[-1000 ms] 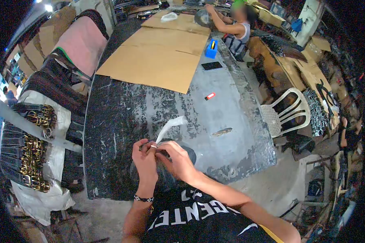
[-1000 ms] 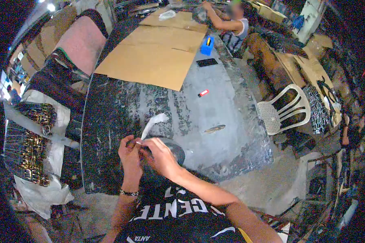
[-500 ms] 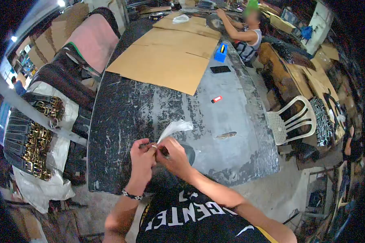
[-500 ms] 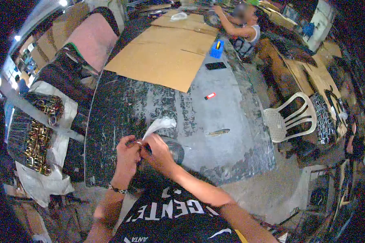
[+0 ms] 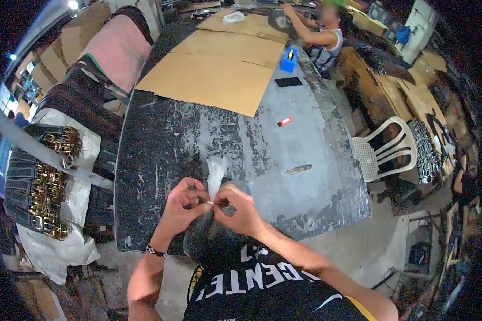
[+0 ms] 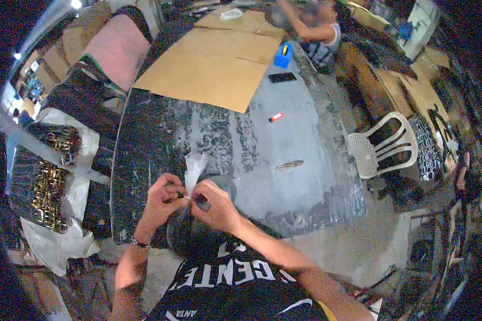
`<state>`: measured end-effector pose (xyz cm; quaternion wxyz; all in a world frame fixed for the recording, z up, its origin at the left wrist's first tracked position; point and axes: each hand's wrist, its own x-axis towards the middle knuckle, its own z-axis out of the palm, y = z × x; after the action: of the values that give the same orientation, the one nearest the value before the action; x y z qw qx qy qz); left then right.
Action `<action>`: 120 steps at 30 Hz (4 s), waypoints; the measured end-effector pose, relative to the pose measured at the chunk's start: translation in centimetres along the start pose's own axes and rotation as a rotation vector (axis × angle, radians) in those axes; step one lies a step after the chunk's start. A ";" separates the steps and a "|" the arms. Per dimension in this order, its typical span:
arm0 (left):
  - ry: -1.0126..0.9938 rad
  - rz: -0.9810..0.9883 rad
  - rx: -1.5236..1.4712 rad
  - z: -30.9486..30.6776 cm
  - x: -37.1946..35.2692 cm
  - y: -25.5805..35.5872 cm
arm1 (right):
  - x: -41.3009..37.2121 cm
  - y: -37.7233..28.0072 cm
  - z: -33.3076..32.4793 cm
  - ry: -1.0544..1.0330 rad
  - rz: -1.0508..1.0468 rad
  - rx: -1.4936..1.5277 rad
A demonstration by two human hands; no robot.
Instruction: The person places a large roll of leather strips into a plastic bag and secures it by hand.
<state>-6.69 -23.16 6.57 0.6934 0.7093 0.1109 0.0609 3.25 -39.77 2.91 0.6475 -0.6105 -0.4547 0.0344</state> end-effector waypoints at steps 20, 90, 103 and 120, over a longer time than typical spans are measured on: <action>0.212 0.063 -0.346 4.0 2.4 -4.1 | -0.1 -3.2 -1.1 0.108 0.148 -0.453; 0.197 0.286 0.524 8.6 1.2 -0.3 | 3.8 -2.3 -8.3 -0.615 0.375 -0.301; 0.108 0.047 0.042 8.2 1.0 1.5 | 3.3 -0.5 -7.5 -0.435 0.270 -0.244; 0.118 0.143 0.320 8.8 1.1 1.2 | 3.5 -1.9 -7.6 -0.323 0.634 0.060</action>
<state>-3.40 -31.50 7.45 0.5578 0.8120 0.1090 0.1331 9.14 -43.88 7.60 0.5421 -0.6885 -0.3383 0.3431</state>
